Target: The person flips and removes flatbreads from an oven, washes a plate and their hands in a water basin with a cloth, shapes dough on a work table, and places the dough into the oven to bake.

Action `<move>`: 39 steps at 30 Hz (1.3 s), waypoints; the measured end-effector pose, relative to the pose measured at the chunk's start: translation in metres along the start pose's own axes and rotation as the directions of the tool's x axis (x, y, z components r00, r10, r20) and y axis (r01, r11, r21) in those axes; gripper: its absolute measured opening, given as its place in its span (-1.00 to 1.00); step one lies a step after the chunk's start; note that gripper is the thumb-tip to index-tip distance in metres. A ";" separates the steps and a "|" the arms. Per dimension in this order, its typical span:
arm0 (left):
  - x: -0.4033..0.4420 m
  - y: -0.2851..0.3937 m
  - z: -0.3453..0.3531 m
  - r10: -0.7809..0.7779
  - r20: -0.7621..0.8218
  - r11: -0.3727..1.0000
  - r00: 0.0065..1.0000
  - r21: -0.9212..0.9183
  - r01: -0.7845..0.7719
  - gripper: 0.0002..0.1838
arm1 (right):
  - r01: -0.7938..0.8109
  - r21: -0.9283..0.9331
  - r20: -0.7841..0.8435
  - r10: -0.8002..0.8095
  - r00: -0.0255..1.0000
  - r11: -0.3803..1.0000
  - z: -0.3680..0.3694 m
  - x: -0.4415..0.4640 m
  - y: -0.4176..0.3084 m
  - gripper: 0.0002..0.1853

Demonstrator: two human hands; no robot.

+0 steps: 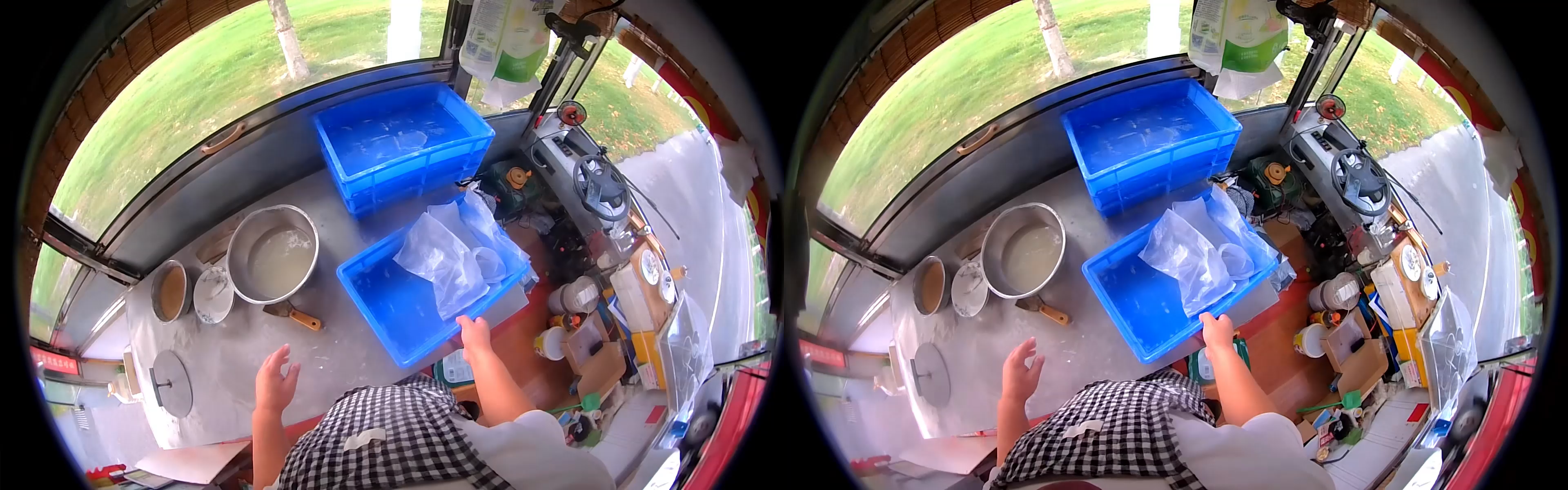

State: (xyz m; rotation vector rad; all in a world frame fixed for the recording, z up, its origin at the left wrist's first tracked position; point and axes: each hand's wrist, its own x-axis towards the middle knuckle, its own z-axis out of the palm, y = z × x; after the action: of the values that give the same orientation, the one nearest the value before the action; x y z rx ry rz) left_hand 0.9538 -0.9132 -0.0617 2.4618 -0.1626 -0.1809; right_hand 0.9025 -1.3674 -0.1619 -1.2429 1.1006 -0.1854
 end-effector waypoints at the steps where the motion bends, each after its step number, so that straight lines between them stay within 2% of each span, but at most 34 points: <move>1: 0.002 0.004 0.002 0.011 -0.004 1.000 1.000 0.012 -0.011 -0.50 | 0.000 -0.020 0.008 0.000 1.000 1.000 -0.004 0.003 -0.001 -0.76; 3: 0.008 0.011 0.007 0.011 0.004 1.000 1.000 0.022 -0.011 -0.51 | 0.001 -0.061 0.012 -0.001 1.000 0.998 -0.015 0.004 -0.005 -0.78; 4: 0.011 0.017 0.008 -0.002 0.012 1.000 1.000 0.023 0.002 -0.51 | 0.004 0.045 0.019 -0.005 1.000 0.999 -0.019 0.003 -0.008 -0.81; 7: 0.018 0.029 0.015 0.013 0.011 0.999 1.000 0.046 -0.014 -0.51 | 0.052 0.189 -0.003 -0.052 0.999 0.981 -0.025 0.002 -0.034 -0.84; 11: 0.023 0.045 0.021 0.022 0.013 0.999 1.000 0.042 -0.023 -0.51 | 0.059 0.326 0.047 -0.079 0.996 0.943 -0.016 -0.013 -0.103 -0.90; 16: 0.016 0.053 0.021 -0.022 -0.023 1.000 0.999 0.019 0.023 -0.51 | 0.186 0.236 0.075 -0.208 0.975 0.954 0.004 -0.003 -0.156 -0.83; 24: -0.024 0.034 0.019 -0.162 -0.151 0.987 0.975 -0.036 0.158 -0.51 | 0.211 0.314 0.210 -0.284 0.935 0.926 0.078 0.020 -0.221 -0.75; 30: -0.055 0.026 0.022 -0.258 -0.213 0.966 0.942 -0.056 0.251 -0.51 | 0.240 0.409 0.321 -0.385 0.865 0.881 0.157 0.054 -0.276 -0.71; 33: -0.063 0.033 0.022 -0.308 -0.218 0.951 0.926 -0.069 0.300 -0.51 | 0.197 0.378 0.299 -0.321 0.899 0.905 0.198 0.071 -0.300 -0.65; 39: -0.077 0.032 0.026 -0.348 -0.241 0.937 0.906 -0.074 0.340 -0.51 | 0.219 0.372 0.299 -0.340 0.892 0.902 0.251 0.094 -0.315 -0.61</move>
State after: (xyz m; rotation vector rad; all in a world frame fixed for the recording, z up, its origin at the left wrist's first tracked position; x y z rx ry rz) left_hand 0.8720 -0.9411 -0.0548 2.4390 0.3861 -0.0192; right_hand 1.2727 -1.3821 0.0220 -1.0744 0.5384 -0.3380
